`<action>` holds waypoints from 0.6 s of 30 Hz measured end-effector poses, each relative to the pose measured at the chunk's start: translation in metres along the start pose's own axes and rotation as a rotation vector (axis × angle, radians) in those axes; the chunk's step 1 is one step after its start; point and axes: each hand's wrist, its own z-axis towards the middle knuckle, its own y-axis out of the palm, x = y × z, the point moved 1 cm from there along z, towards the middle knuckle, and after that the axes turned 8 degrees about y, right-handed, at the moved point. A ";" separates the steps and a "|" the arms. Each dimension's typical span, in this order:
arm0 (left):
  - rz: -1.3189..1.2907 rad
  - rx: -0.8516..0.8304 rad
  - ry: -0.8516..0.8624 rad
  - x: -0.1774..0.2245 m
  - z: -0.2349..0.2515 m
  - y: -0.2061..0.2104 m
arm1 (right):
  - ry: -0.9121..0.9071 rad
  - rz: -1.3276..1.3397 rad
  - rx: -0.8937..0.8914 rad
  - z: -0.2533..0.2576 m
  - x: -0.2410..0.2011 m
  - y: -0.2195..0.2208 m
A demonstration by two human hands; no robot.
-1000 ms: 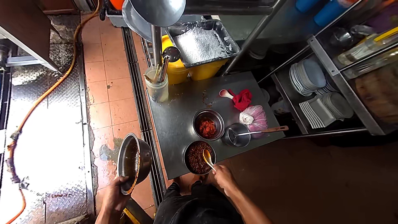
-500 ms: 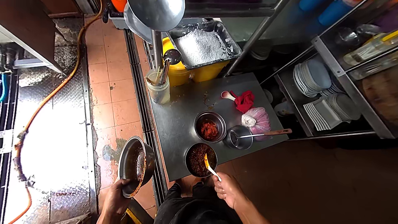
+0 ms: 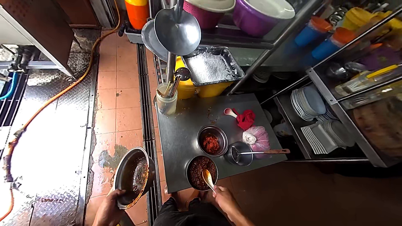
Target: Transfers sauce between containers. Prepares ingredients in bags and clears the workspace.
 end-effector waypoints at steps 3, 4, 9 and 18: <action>0.013 0.029 0.020 0.005 -0.002 -0.014 | -0.131 -0.517 0.139 -0.018 -0.027 -0.024; 0.012 0.031 0.026 0.004 -0.001 -0.018 | -0.144 -0.624 0.174 -0.021 -0.040 -0.024; 0.017 0.003 0.041 -0.012 -0.003 -0.016 | -0.199 -0.851 0.257 -0.007 -0.061 -0.043; -0.020 0.011 0.020 -0.019 -0.014 -0.024 | -0.515 -0.931 0.337 0.005 -0.037 -0.045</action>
